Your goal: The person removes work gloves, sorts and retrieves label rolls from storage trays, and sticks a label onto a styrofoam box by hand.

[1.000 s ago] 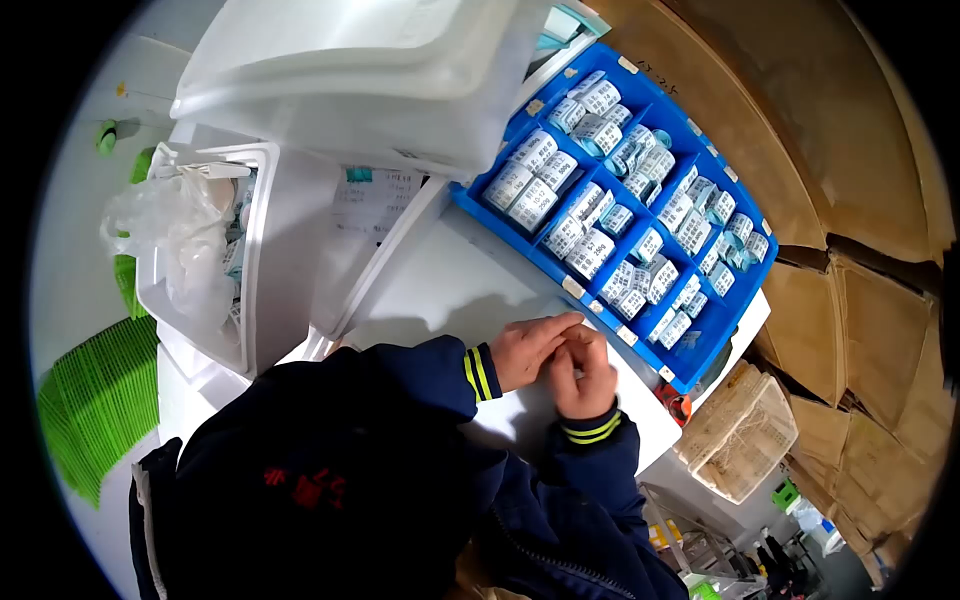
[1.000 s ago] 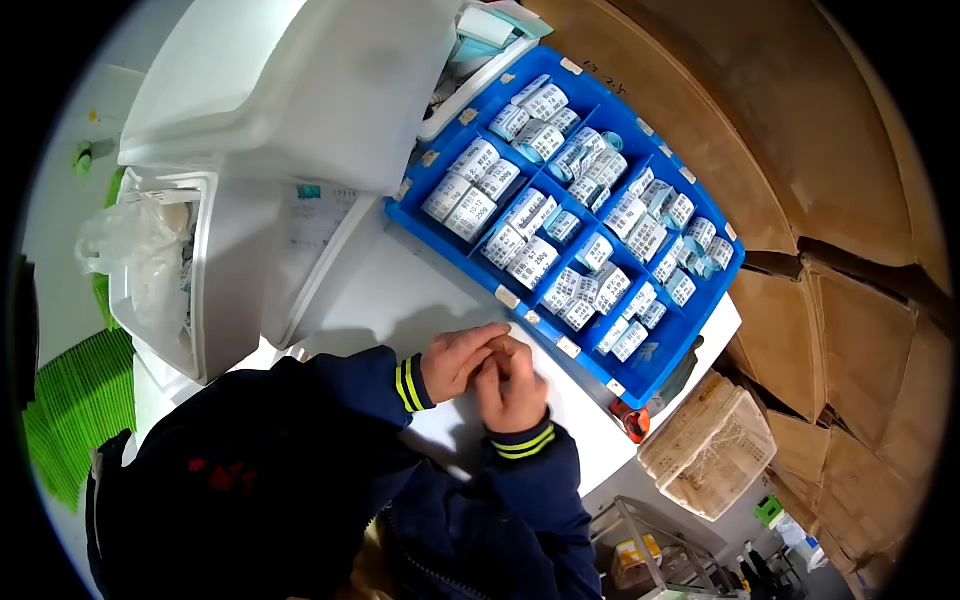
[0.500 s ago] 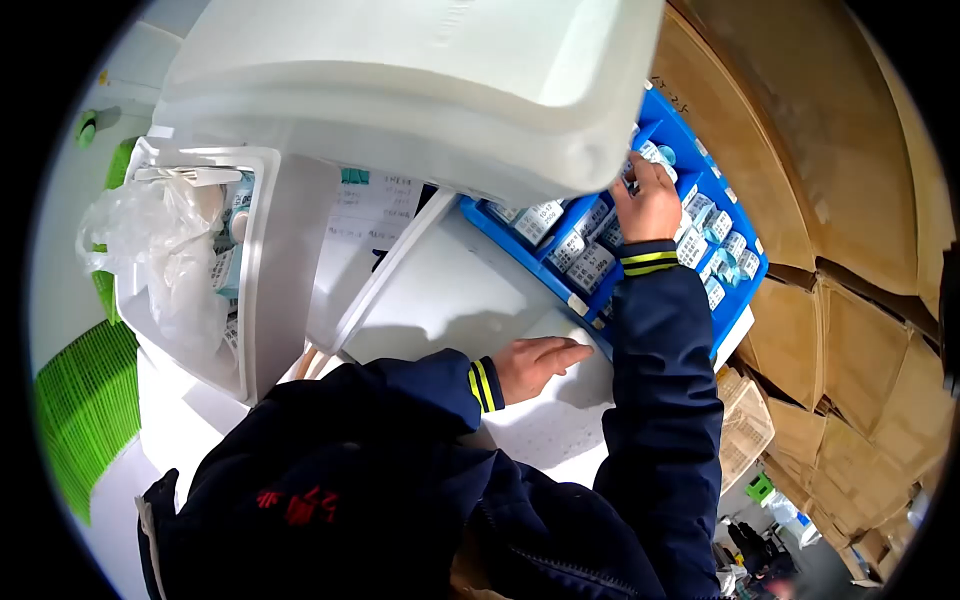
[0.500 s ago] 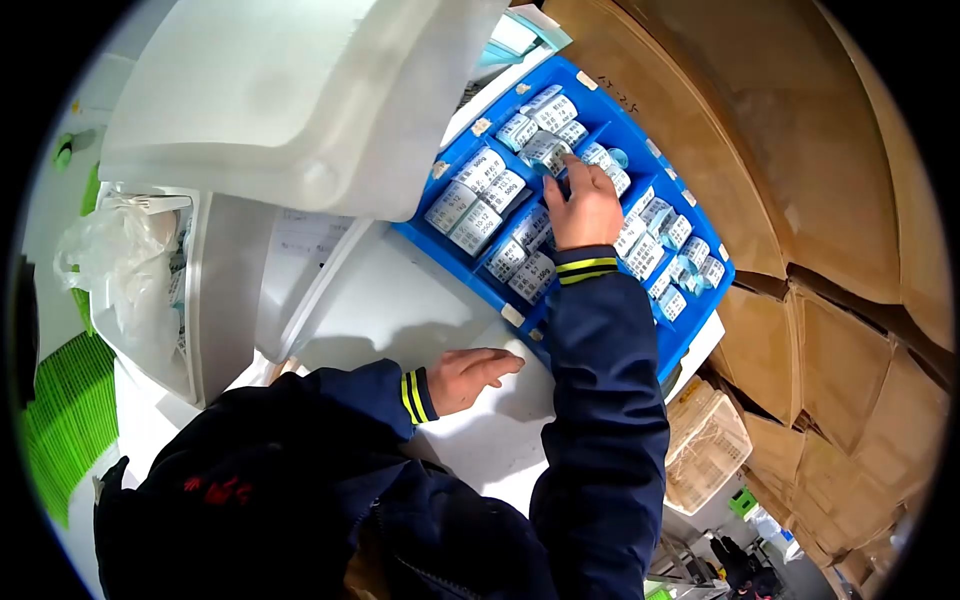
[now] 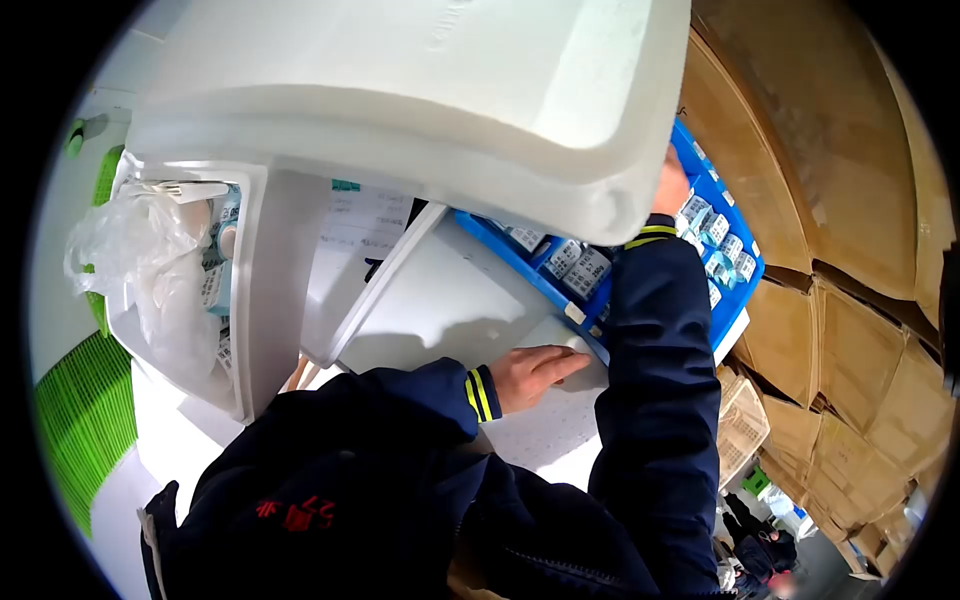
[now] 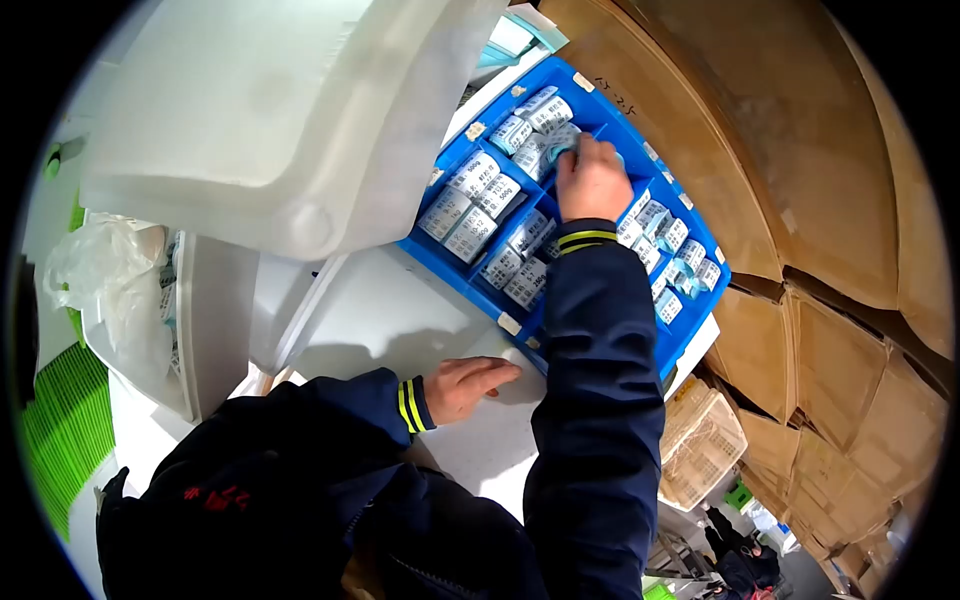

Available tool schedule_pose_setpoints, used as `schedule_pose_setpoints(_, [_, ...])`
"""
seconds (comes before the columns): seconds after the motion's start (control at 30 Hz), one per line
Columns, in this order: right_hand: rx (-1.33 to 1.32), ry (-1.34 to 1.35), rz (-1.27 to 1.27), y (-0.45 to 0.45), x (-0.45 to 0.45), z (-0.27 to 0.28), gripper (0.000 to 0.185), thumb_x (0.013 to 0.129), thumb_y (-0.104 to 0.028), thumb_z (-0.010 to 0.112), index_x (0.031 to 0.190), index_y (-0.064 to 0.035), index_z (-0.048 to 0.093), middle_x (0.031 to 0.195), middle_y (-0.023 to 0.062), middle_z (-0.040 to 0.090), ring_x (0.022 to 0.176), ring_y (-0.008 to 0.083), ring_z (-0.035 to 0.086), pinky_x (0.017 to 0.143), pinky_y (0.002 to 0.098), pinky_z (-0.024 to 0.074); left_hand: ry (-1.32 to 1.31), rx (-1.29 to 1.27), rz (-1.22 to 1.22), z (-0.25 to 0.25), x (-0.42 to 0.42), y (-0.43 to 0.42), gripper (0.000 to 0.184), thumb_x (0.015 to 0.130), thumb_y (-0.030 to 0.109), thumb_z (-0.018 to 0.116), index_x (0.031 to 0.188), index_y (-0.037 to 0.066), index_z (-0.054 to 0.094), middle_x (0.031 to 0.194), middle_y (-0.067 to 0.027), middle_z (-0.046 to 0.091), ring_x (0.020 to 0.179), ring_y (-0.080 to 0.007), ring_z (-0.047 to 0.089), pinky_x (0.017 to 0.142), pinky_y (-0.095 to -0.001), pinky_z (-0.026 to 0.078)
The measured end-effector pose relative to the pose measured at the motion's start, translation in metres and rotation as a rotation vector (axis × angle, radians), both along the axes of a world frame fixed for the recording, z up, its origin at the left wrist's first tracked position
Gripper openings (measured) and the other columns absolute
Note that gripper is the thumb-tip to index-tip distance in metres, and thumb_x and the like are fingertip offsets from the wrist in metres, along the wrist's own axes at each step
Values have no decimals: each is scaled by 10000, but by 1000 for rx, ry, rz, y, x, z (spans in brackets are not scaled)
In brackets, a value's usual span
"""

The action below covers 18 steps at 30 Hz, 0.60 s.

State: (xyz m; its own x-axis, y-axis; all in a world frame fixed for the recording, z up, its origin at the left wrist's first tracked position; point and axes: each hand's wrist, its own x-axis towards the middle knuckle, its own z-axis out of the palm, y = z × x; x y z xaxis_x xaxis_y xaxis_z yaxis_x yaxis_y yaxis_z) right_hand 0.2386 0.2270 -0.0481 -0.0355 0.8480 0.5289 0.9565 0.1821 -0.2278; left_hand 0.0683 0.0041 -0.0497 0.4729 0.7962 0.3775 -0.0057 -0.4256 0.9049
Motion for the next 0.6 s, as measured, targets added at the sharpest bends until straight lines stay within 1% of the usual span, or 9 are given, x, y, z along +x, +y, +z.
schedule_pose_setpoints(0.03, [-37, -42, -95, 0, 6, 6, 209, 693, -184, 628, 887, -108, 639, 772, 65, 588, 664, 255, 584, 555, 360, 478, -8, -16, -12, -1, 0, 0, 423, 709, -132, 488, 1117, -22, 499, 981, -169, 573, 814, -286, 608, 641, -317, 553])
schedule_pose_setpoints(0.13, [73, 8, -112, 2, 6, 33, 218, 692, -175, 634, 896, -102, 656, 765, 71, 592, 637, 263, 584, 557, 349, 481, -17, -13, -3, -1, 0, 0, 431, 705, -131, 494, 1119, -13, 500, 980, -167, 574, 815, -286, 608, 649, -318, 549])
schedule_pose_setpoints(0.27, [108, -8, -42, 5, 2, 22, 226, 684, -173, 636, 896, -97, 655, 765, 70, 590, 648, 263, 582, 566, 348, 483, 8, 2, 6, -1, 0, -1, 432, 707, -120, 510, 1122, 2, 505, 984, -161, 577, 820, -283, 609, 659, -319, 544])
schedule_pose_setpoints(0.33, [5, -43, -73, 3, 1, 13, 227, 676, -175, 636, 889, -97, 651, 765, 71, 583, 668, 259, 581, 573, 349, 480, 51, 27, 80, -1, 1, -2, 409, 698, -40, 584, 1097, 36, 543, 927, -106, 593, 812, -254, 603, 695, -317, 514])
schedule_pose_setpoints(0.4, [-30, -41, -87, 5, 2, 1, 224, 673, -175, 637, 883, -99, 649, 764, 71, 581, 675, 257, 581, 573, 350, 480, 56, 23, 78, -1, 1, -3, 406, 700, -33, 587, 1097, 38, 543, 927, -104, 592, 813, -253, 603, 695, -317, 514])
schedule_pose_setpoints(0.43, [2, -42, -37, 9, 5, -8, 223, 672, -173, 636, 883, -102, 644, 762, 68, 576, 679, 253, 581, 569, 349, 479, 57, 18, 74, -1, 1, -3, 403, 702, -26, 590, 1097, 39, 544, 926, -101, 591, 814, -251, 602, 696, -316, 513])
schedule_pose_setpoints(0.47, [34, -43, 13, 12, 5, -9, 221, 671, -172, 636, 882, -104, 638, 761, 64, 572, 684, 249, 581, 564, 349, 479, 57, 20, 73, -1, 1, -2, 403, 702, -26, 590, 1097, 39, 544, 926, -101, 591, 814, -251, 602, 696, -316, 513])
schedule_pose_setpoints(0.53, [36, -53, 10, 15, 4, -11, 218, 672, -171, 634, 881, -107, 631, 763, 59, 569, 689, 244, 580, 563, 349, 479, 32, 10, 32, 0, -1, -1, 451, 688, -110, 556, 1119, 12, 510, 991, -151, 582, 826, -281, 612, 664, -313, 545])
schedule_pose_setpoints(0.6, [52, -68, 39, 20, 1, -11, 212, 677, -166, 630, 880, -109, 609, 758, 53, 551, 691, 238, 576, 553, 353, 479, 35, 14, 24, -1, -1, -1, 456, 686, -123, 552, 1120, 9, 509, 993, -151, 580, 827, -281, 612, 662, -311, 546])
